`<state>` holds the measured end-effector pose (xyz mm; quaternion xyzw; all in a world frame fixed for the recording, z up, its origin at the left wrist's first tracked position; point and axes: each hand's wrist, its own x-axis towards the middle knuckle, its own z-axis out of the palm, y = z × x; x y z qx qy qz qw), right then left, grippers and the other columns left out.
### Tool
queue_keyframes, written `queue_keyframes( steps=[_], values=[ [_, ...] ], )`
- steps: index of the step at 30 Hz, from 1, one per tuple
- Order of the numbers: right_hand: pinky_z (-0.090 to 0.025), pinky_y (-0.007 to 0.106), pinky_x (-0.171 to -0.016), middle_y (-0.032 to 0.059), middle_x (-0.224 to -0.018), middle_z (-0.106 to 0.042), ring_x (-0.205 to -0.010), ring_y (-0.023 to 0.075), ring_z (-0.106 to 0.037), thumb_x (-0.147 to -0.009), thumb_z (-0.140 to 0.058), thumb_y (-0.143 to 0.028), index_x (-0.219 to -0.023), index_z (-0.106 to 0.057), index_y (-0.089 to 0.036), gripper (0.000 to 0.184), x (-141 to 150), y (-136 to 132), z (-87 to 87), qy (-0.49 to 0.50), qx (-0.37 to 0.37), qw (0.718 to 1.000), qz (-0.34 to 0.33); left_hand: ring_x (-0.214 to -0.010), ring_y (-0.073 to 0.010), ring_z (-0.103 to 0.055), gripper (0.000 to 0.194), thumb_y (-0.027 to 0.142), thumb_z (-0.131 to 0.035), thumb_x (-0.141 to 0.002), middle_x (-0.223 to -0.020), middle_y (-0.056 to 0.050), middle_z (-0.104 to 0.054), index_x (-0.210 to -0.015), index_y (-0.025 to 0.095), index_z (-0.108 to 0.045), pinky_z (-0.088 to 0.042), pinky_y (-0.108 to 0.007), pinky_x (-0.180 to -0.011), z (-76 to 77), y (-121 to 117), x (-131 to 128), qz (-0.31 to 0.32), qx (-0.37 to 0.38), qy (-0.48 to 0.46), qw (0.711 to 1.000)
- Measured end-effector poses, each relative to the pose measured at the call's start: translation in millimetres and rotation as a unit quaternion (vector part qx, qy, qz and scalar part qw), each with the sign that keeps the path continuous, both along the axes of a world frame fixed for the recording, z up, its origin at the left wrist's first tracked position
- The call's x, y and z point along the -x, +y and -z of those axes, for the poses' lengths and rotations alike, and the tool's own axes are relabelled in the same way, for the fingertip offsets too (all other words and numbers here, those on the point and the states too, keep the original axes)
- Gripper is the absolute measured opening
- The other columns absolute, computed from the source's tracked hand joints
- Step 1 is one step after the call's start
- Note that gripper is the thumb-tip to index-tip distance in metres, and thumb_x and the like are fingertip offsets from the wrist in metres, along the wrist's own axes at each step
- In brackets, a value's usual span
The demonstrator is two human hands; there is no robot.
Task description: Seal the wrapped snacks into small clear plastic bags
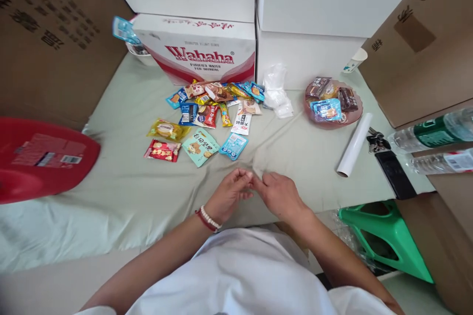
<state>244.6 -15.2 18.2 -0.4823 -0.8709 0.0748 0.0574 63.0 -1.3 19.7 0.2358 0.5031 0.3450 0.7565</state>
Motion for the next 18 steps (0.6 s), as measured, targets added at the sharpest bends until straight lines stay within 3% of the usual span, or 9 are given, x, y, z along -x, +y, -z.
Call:
queue_keyframes(
  steps=[5, 7, 9, 13, 16, 18],
  values=[
    [-0.036, 0.033, -0.063, 0.0063, -0.079, -0.063, -0.077, 0.0213, -0.053, -0.1, -0.05, -0.015, -0.127, -0.067, -0.024, 0.033, -8, -11, 10.4, 0.013, -0.002, 0.996, -0.093, -0.066, -0.0115, -0.055, 0.048, 0.049, -0.089, -0.058, -0.07, 0.002, -0.06, -0.079, 0.016, -0.063, -0.039, -0.021, -0.053, 21.5, -1, -9, -0.005, 0.002, 0.049, 0.999],
    [-0.038, 0.033, -0.065, 0.0056, -0.079, -0.063, -0.077, 0.0211, -0.052, -0.101, -0.049, -0.019, -0.131, -0.065, -0.025, 0.034, -17, -13, 9.2, 0.067, 0.027, 0.993, -0.094, -0.06, -0.0103, -0.052, 0.043, 0.048, -0.087, -0.06, -0.064, 0.002, -0.06, -0.073, 0.014, -0.064, -0.036, -0.022, -0.053, 26.0, -1, -7, 0.0, -0.022, 0.044, 0.999],
    [-0.042, 0.032, -0.066, 0.0038, -0.081, -0.063, -0.075, 0.0197, -0.053, -0.102, -0.05, -0.028, -0.136, -0.06, -0.026, 0.035, -24, -14, 5.9, 0.17, 0.09, 0.98, -0.052, -0.058, -0.0099, -0.052, 0.04, 0.047, -0.087, -0.062, -0.062, 0.002, -0.061, -0.072, 0.014, -0.067, -0.037, -0.023, -0.055, 27.0, -1, -5, -0.011, -0.043, 0.038, 0.998],
    [-0.045, 0.028, -0.063, 0.003, -0.092, -0.062, -0.067, 0.0148, -0.051, -0.098, -0.056, -0.049, -0.132, -0.058, -0.026, 0.041, -23, -8, 0.4, 0.372, 0.194, 0.901, 0.111, -0.058, -0.0099, -0.053, 0.037, 0.044, -0.089, -0.063, -0.063, 0.002, -0.063, -0.071, 0.015, -0.068, -0.041, -0.024, -0.06, 22.6, -4, -3, -0.009, -0.079, 0.043, 0.996],
    [-0.043, 0.027, -0.063, 0.0036, -0.091, -0.061, -0.069, 0.0138, -0.05, -0.092, -0.064, -0.052, -0.099, -0.07, -0.022, 0.031, -10, 1, 2.0, 0.416, 0.251, 0.866, 0.119, -0.06, -0.01, -0.054, 0.038, 0.045, -0.09, -0.063, -0.066, 0.001, -0.065, -0.072, 0.014, -0.07, -0.042, -0.024, -0.061, 20.5, -7, 0, 0.002, -0.095, 0.034, 0.995],
    [-0.041, 0.027, -0.064, 0.0017, -0.081, -0.059, -0.07, 0.014, -0.05, -0.091, -0.065, -0.055, -0.084, -0.069, -0.021, 0.034, -1, 6, 5.5, 0.466, 0.303, 0.82, 0.139, -0.06, -0.0102, -0.055, 0.039, 0.046, -0.091, -0.062, -0.066, 0.001, -0.065, -0.074, 0.014, -0.071, -0.043, -0.025, -0.062, 20.7, -8, 4, -0.005, -0.086, 0.022, 0.996]
  ],
)
